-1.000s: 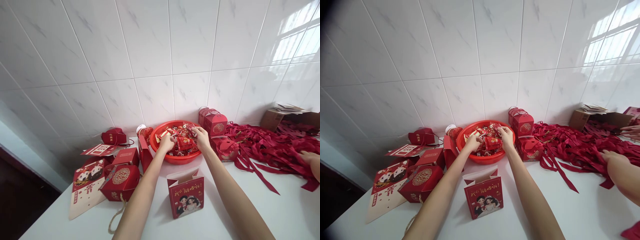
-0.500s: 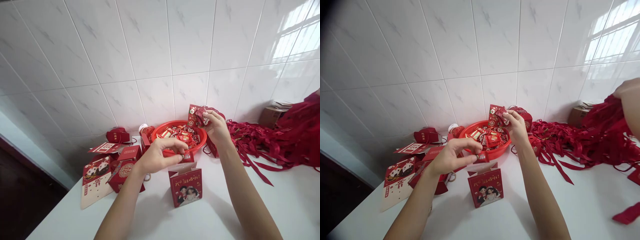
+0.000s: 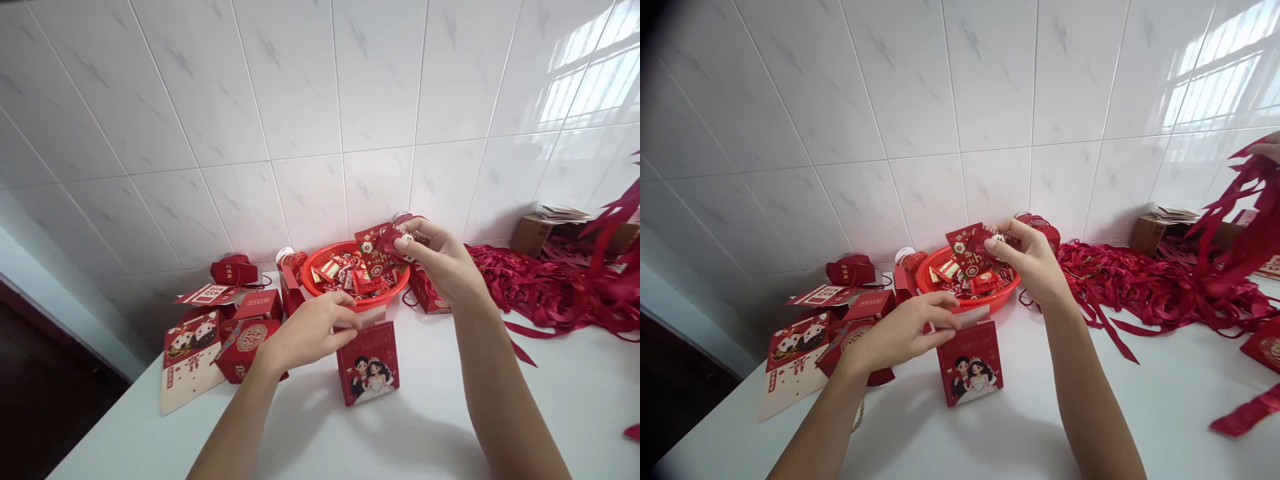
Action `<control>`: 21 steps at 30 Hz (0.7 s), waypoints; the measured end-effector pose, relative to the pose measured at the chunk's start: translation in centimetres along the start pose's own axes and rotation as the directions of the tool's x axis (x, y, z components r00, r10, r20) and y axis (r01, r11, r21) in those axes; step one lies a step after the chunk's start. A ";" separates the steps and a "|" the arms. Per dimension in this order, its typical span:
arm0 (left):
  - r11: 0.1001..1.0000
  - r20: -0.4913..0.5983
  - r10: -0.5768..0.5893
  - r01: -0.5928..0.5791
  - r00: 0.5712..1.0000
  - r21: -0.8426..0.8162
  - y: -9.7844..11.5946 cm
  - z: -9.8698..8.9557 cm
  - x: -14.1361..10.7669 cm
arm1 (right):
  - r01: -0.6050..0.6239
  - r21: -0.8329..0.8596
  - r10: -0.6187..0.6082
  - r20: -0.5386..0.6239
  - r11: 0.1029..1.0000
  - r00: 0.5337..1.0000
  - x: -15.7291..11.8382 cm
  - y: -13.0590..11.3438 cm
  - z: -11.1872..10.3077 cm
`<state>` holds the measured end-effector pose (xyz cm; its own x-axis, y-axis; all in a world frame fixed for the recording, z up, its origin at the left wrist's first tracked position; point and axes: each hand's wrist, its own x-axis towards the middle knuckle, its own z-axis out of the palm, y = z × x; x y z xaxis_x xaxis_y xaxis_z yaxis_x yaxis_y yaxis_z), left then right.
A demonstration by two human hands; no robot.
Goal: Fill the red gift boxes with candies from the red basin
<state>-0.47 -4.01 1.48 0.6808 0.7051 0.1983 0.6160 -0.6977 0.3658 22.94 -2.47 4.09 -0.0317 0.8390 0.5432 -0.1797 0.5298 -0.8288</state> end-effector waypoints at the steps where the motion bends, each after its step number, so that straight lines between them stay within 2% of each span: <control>1: 1.000 0.023 -0.008 0.008 1.000 -0.009 -0.1 -0.1 0.0 | 0.004 -0.032 -0.004 0.024 0.999 1.000 -0.1 0.0 0.0; 3: 0.999 0.028 -0.024 0.025 0.999 -0.036 -0.4 -0.2 0.1 | 0.015 -0.076 -0.010 0.064 0.997 0.998 -0.1 -0.1 0.2; 7: 0.994 -0.031 -0.060 0.057 0.998 -0.094 -1.4 0.3 0.9 | 0.021 -0.109 -0.009 0.111 0.994 0.994 0.0 0.0 0.6; 14: 0.979 -0.246 -0.056 0.005 0.968 -0.203 -3.6 1.6 2.7 | 0.058 -0.250 -0.030 0.113 0.967 0.993 0.3 0.6 0.7; 21: 0.913 -0.122 -0.207 0.147 0.971 -0.381 -4.9 2.3 3.0 | 0.056 -0.375 0.020 0.197 0.925 0.980 0.4 1.6 0.7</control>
<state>-0.60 1.24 -1.81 0.4847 0.8445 0.2280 0.5111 -0.4849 0.7097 21.95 -1.35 3.13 -0.2281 0.8089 0.5420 0.2011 0.5838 -0.7866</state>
